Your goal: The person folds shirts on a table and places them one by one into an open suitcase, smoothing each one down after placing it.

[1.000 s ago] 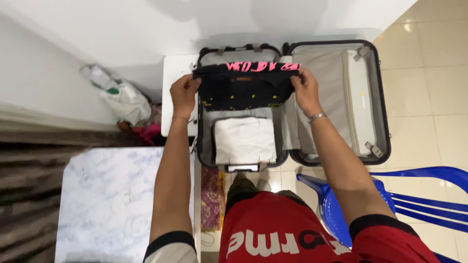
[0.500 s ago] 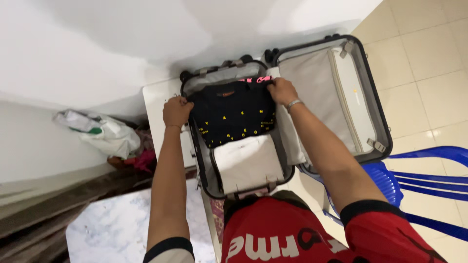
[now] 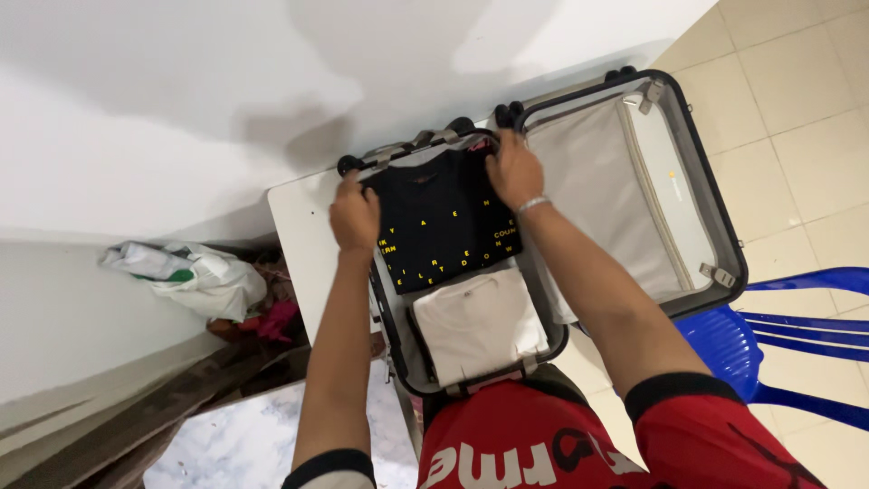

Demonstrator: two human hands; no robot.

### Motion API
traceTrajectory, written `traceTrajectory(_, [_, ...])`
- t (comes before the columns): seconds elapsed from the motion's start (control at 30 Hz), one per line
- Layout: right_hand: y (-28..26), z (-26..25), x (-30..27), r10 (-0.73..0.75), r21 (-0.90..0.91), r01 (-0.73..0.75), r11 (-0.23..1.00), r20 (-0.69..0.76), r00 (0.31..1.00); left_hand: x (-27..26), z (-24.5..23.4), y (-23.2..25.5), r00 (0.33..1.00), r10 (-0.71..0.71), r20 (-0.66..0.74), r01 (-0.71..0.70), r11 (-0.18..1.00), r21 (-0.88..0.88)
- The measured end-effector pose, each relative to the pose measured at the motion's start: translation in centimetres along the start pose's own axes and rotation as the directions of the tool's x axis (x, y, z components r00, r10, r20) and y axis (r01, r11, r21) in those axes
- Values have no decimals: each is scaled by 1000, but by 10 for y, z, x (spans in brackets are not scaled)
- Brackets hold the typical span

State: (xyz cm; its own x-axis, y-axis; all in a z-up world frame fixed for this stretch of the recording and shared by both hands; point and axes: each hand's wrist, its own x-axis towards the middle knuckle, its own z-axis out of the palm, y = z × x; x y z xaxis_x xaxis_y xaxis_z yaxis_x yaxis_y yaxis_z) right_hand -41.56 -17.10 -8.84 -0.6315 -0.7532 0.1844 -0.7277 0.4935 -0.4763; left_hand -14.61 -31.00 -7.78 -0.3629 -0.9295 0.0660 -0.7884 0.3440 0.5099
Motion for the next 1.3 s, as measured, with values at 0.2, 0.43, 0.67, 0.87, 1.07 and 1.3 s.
traceTrajectory(0.2, [-9,40,-43,-234,82,221,972,226,946,-34,59,12,971,211,112,-204,977,-64])
traceTrajectory(0.43, [6,71,-43,-52,-38,73,997,393,918,-47,105,-10,966,-30,257,-23,980,199])
traceTrajectory(0.67, [-5,102,-50,26,-239,58,969,335,942,-51,121,-14,986,4,166,-46,967,250])
traceTrajectory(0.87, [-17,86,-40,112,-263,9,965,443,889,-50,123,-13,991,56,120,-88,954,287])
traceTrajectory(1.07, [-4,59,-96,-165,-172,256,951,415,895,-80,91,-2,964,125,233,-177,960,218])
traceTrajectory(1.3, [15,26,-116,-287,46,322,946,583,760,-105,79,-27,830,226,510,-328,937,119])
